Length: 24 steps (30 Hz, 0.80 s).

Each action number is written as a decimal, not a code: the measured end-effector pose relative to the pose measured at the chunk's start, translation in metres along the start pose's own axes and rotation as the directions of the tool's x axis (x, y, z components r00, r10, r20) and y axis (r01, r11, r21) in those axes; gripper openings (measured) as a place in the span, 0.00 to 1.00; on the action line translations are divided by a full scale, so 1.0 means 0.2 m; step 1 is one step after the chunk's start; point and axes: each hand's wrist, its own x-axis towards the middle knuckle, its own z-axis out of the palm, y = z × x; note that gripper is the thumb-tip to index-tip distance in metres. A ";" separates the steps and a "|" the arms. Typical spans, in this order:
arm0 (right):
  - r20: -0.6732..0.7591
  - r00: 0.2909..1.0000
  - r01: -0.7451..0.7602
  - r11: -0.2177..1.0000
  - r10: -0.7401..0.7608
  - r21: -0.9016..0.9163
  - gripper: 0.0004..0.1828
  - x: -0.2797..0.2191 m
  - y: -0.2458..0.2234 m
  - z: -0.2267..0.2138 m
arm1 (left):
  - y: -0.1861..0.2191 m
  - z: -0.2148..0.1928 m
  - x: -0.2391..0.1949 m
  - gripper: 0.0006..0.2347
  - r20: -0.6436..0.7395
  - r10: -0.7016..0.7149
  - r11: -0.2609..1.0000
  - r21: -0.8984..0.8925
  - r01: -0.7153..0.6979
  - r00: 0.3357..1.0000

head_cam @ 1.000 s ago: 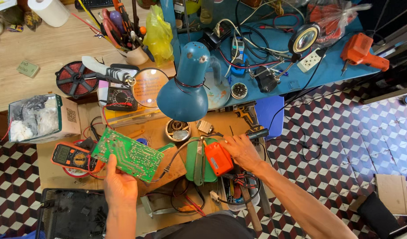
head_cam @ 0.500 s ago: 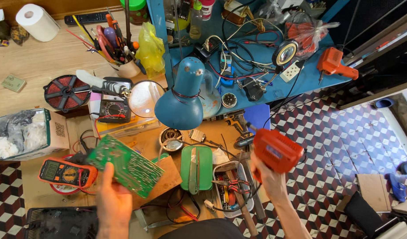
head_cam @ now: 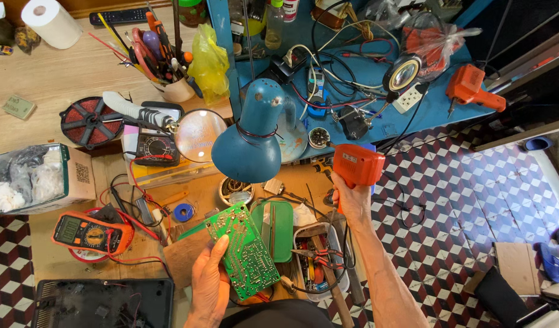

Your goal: The person uses a heat gun to desolder components from a circuit board, then uses pliers to remove them. They also use a multimeter to test the board and handle various electronic components and tools on the workbench.

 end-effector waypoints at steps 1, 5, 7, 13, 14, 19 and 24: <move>-0.004 1.000 -0.013 1.000 0.013 0.001 0.11 0.01 0.01 0.00 | 0.00 0.00 0.01 0.14 0.005 0.014 1.000 -0.001 -0.014 1.000; -0.015 1.000 -0.024 1.000 0.024 0.012 0.11 0.01 0.05 0.01 | 0.02 0.01 0.00 0.14 0.001 -0.007 1.000 0.015 0.007 1.000; -0.022 1.000 -0.015 1.000 0.015 0.021 0.11 0.02 0.06 0.01 | 0.02 0.02 0.00 0.15 0.024 -0.011 1.000 0.008 0.011 1.000; -0.037 0.999 -0.039 0.999 0.039 0.017 0.12 0.01 0.08 0.00 | 0.01 0.03 0.01 0.15 -0.020 -0.003 0.999 0.039 0.004 1.000; -0.027 0.999 -0.026 0.999 0.027 0.034 0.12 0.02 0.08 0.00 | 0.01 0.03 0.01 0.15 -0.018 -0.005 0.999 0.034 0.006 1.000; -0.024 0.999 -0.031 0.998 0.033 0.059 0.11 0.01 0.07 0.02 | 0.01 0.01 0.02 0.14 -0.011 -0.018 1.000 0.013 0.018 1.000; -0.024 0.999 -0.023 0.998 0.024 0.060 0.11 0.02 0.09 0.02 | 0.01 -0.03 0.04 0.14 -0.041 -0.010 1.000 0.022 0.011 0.999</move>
